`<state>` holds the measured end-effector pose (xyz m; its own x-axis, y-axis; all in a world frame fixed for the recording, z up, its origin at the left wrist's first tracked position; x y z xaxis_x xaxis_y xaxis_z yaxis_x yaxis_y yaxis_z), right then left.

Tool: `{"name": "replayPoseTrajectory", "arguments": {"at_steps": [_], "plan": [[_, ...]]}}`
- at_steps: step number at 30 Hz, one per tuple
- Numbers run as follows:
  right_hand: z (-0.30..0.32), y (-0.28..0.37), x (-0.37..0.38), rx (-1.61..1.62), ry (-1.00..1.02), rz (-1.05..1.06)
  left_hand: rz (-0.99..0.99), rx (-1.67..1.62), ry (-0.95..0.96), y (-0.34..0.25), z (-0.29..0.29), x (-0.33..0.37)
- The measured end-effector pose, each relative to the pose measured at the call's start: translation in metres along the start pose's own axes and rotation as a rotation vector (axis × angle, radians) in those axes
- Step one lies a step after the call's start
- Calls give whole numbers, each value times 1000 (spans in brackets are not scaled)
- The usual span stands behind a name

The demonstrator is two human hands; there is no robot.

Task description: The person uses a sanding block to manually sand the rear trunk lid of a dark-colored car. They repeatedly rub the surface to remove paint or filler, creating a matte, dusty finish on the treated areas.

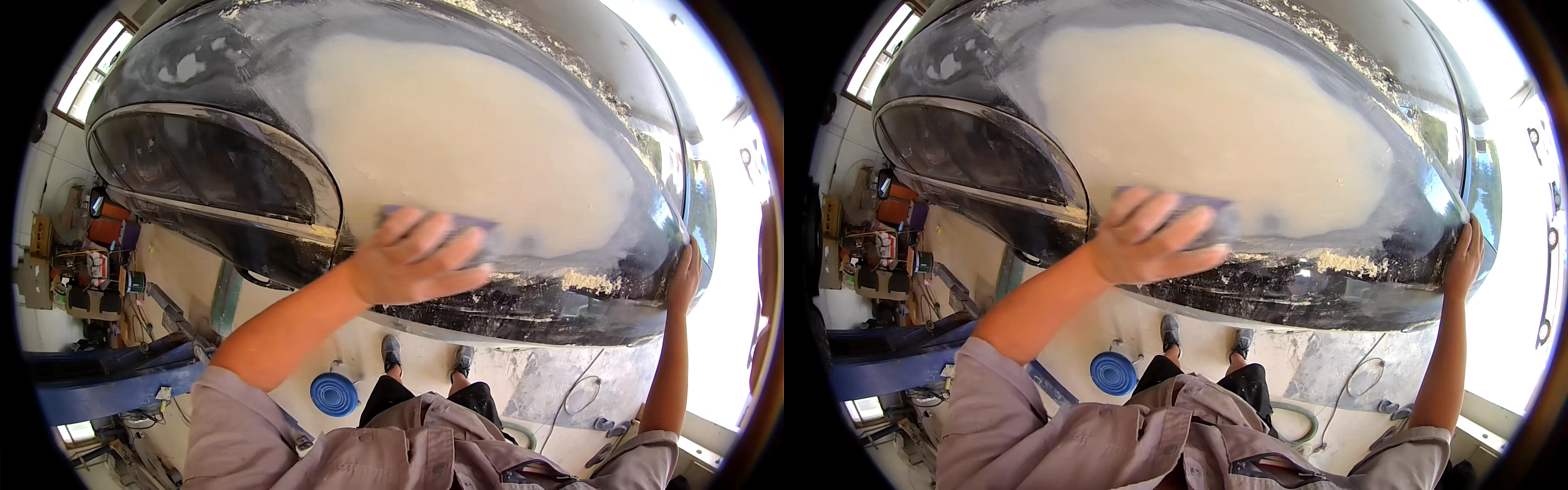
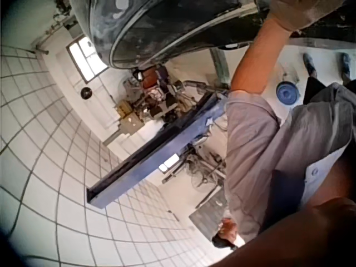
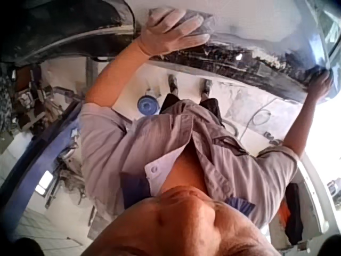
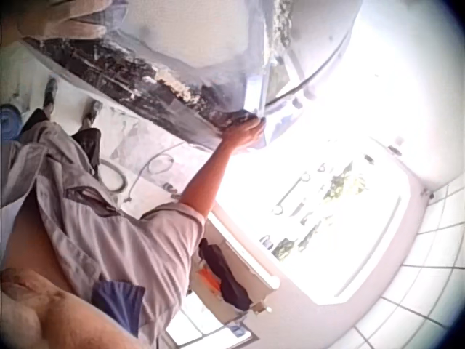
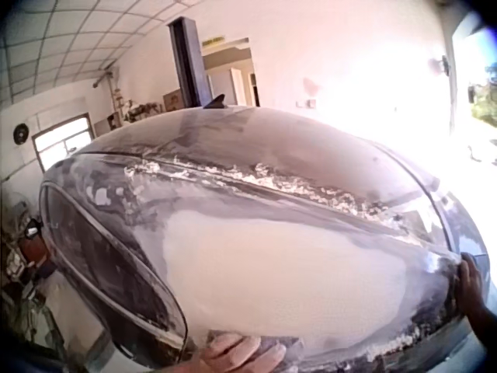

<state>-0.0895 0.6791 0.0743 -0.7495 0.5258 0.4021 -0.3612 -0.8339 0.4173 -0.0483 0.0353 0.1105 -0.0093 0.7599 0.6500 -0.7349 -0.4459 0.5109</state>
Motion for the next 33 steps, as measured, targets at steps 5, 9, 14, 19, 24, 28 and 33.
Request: {"name": "replayPoseTrajectory", "arguments": {"at_steps": [5, 9, 14, 19, 24, 28, 33], "plan": [[-4, 10, 0, -42, -8, 13, -19, 33, 54, 26, 33, -54], [-4, 22, -3, -21, 10, 33, 57, -4, -42, -7, -35, 91], [4, -16, 13, 1, 7, 39, 28, -50, -142, -12, -60, 125], [-4, -4, 13, -20, -1, 47, 34, 85, -104, 24, 26, -51], [-4, 2, 11, -8, 20, 10, 129, 53, -166, 8, -13, 40], [1, -9, 14, 10, 25, 16, 117, 18, -207, 14, -5, 26], [-6, -10, 16, 19, 31, 26, 173, 52, -158, 27, 22, -22]]}}
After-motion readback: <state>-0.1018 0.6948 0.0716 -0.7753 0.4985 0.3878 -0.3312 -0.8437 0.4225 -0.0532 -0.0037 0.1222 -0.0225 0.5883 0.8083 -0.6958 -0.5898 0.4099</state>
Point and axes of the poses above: each hand's wrist, its own x-axis towards the middle knuckle, its own z-axis out of the back of the hand, y = z × x, the point moved 3 cm from there along x, towards the middle knuckle, and after that the axes turned 15 degrees about -z, right-handed, at the moved point
